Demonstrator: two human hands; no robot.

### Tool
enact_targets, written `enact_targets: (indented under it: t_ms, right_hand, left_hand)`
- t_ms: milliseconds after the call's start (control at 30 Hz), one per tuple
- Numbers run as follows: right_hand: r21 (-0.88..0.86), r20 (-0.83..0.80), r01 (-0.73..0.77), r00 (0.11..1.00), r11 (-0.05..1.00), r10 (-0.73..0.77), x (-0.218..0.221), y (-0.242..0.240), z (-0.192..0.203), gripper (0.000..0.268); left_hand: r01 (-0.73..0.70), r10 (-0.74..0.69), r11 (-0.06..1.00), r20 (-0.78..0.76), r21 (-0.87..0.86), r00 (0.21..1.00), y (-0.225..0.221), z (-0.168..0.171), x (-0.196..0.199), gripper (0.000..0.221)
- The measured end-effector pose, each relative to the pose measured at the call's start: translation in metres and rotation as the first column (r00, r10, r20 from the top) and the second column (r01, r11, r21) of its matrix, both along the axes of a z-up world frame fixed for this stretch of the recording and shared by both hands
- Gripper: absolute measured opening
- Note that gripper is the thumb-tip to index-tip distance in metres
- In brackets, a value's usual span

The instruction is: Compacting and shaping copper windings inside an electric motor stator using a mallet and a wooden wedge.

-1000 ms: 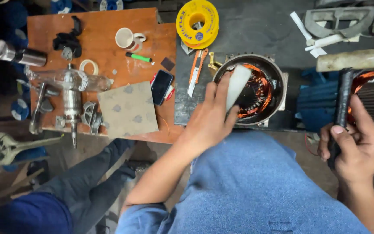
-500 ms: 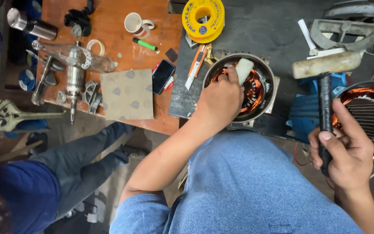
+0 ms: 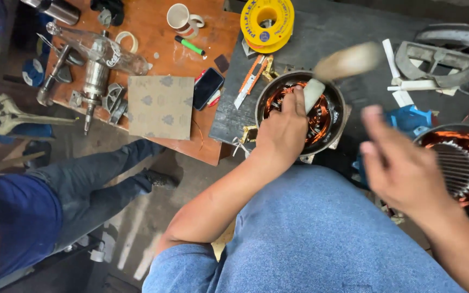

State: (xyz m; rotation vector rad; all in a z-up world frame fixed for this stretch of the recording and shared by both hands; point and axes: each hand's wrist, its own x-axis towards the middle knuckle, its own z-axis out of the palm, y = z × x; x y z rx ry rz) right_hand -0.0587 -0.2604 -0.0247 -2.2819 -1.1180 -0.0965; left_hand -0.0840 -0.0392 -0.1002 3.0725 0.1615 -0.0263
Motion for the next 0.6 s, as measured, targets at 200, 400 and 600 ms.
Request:
enact_targets:
  t_ms: [200, 400, 600]
  right_hand:
    - [-0.156, -0.191, 0.026, 0.980, 0.987, -0.056, 0.007, 0.014, 0.010, 0.059]
    - [0.000, 0.092, 0.041, 0.995, 0.999, -0.040, -0.005, 0.006, -0.016, 0.051]
    - [0.019, -0.222, 0.219, 0.952, 0.976, -0.209, -0.004, -0.011, -0.021, 0.053]
  left_hand:
    - [-0.037, 0.031, 0.995, 0.073, 0.087, 0.997, -0.007, -0.013, -0.003, 0.068]
    - [-0.031, 0.031, 0.999, -0.006, -0.023, 0.999, -0.003, -0.001, -0.002, 0.065]
    - [0.001, 0.002, 0.970, 0.011, -0.244, 1.000, 0.019, 0.037, -0.006, 0.065]
